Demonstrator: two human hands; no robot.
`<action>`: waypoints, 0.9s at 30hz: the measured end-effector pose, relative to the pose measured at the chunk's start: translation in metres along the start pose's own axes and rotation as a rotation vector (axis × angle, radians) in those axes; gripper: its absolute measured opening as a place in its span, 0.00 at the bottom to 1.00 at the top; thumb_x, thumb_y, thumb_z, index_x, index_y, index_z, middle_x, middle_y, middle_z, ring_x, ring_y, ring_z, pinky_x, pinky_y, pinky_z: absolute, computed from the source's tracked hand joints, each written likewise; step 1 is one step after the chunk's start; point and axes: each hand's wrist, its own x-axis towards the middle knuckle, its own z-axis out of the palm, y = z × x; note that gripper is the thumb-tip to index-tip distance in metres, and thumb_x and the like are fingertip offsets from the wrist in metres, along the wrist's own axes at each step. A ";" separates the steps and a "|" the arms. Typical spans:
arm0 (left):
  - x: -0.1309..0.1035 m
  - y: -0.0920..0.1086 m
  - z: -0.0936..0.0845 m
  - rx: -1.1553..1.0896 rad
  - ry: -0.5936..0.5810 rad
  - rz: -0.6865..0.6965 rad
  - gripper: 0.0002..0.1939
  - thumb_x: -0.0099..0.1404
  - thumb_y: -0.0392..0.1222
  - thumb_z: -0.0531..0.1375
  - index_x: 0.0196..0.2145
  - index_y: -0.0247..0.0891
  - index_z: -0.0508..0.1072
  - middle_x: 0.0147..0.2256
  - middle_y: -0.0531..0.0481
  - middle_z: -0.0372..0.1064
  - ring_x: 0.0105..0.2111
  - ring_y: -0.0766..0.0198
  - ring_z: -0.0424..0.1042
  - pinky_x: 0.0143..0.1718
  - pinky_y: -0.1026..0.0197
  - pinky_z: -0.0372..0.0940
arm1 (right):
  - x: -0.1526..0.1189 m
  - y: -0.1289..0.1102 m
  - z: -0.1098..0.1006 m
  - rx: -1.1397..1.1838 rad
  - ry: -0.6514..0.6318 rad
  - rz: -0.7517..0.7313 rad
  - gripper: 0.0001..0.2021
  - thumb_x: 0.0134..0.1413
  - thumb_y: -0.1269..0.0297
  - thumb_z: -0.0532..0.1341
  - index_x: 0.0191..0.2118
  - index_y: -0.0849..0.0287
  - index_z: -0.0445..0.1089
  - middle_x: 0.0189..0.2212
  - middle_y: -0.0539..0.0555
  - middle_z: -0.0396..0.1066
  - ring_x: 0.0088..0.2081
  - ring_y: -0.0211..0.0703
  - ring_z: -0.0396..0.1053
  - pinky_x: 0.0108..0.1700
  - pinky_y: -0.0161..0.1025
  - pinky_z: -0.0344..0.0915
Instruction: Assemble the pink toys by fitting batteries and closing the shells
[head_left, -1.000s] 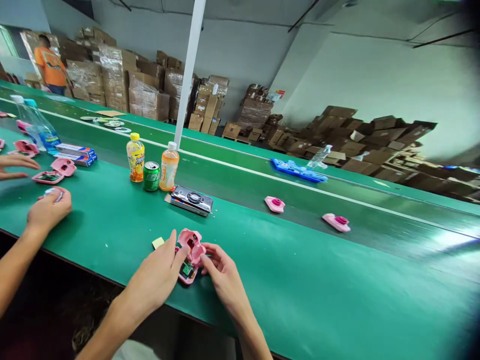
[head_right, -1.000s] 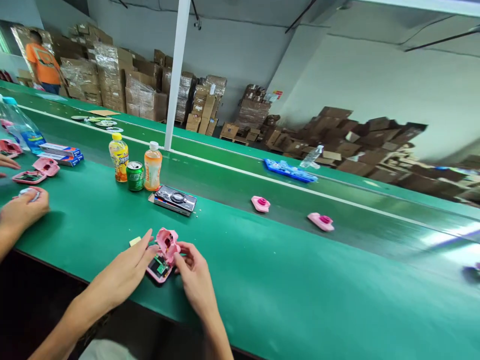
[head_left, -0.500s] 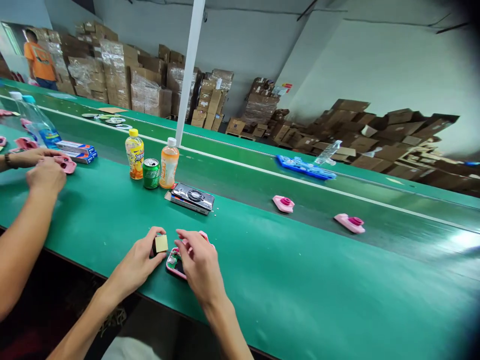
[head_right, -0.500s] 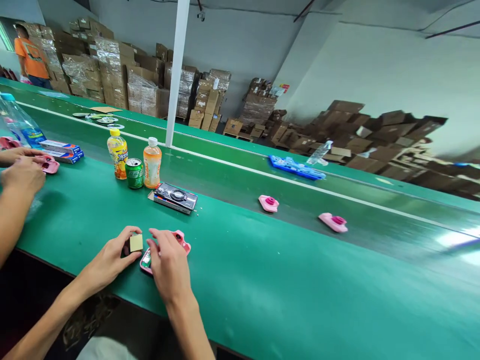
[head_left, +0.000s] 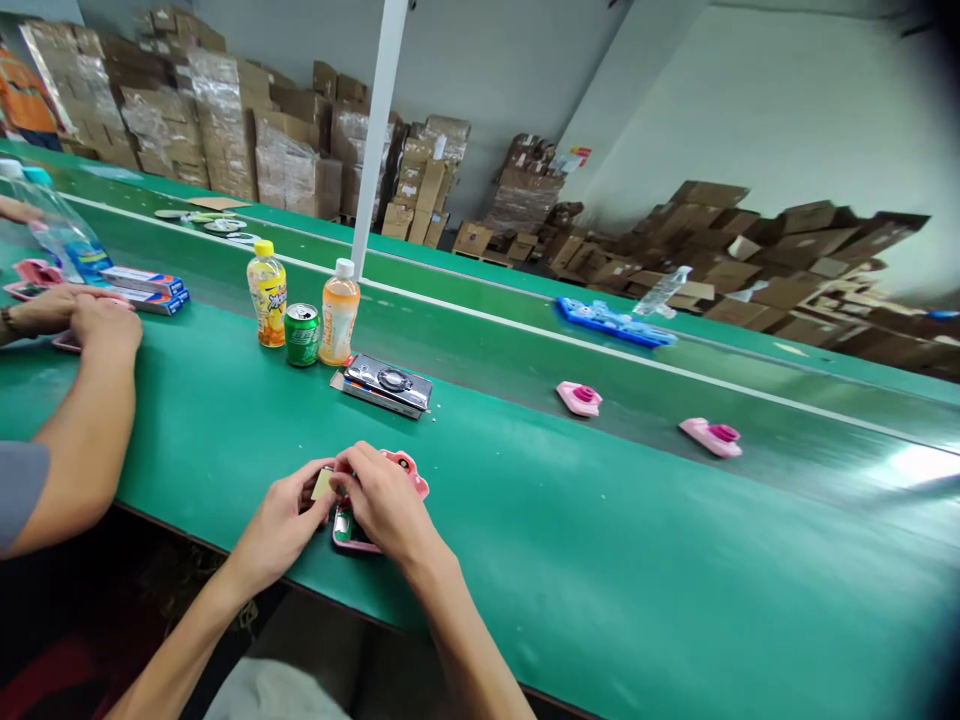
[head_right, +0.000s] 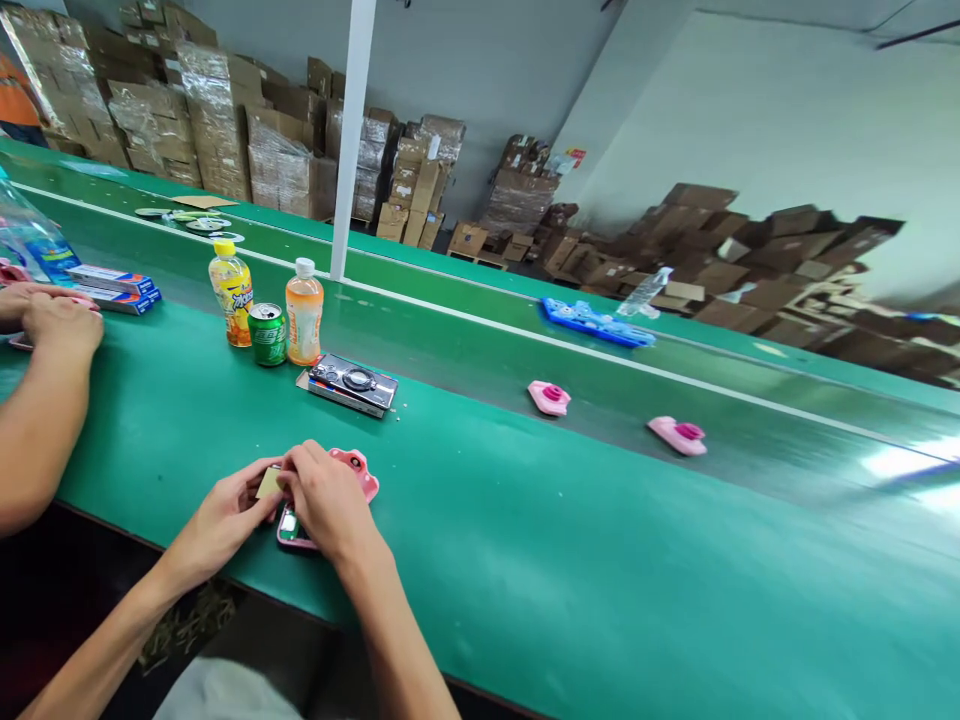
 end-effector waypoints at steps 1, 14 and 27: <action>0.000 0.000 0.000 0.018 0.017 0.006 0.27 0.70 0.55 0.59 0.59 0.36 0.71 0.42 0.46 0.77 0.39 0.59 0.75 0.40 0.61 0.69 | 0.000 0.000 0.001 -0.027 -0.010 -0.011 0.06 0.68 0.73 0.59 0.38 0.58 0.70 0.37 0.52 0.74 0.34 0.42 0.70 0.35 0.38 0.61; 0.006 0.012 -0.012 -0.344 0.037 -0.175 0.35 0.57 0.53 0.70 0.59 0.33 0.74 0.39 0.45 0.78 0.33 0.61 0.72 0.35 0.61 0.69 | -0.016 -0.015 0.006 -0.252 -0.007 -0.280 0.13 0.72 0.75 0.49 0.45 0.69 0.70 0.49 0.65 0.71 0.49 0.50 0.67 0.55 0.45 0.69; 0.002 0.017 -0.010 -0.443 0.237 -0.156 0.25 0.53 0.57 0.75 0.42 0.38 0.79 0.34 0.50 0.78 0.28 0.68 0.71 0.27 0.70 0.68 | -0.238 -0.045 -0.066 -0.129 0.361 0.562 0.10 0.70 0.59 0.55 0.40 0.53 0.72 0.32 0.53 0.76 0.31 0.43 0.75 0.33 0.35 0.74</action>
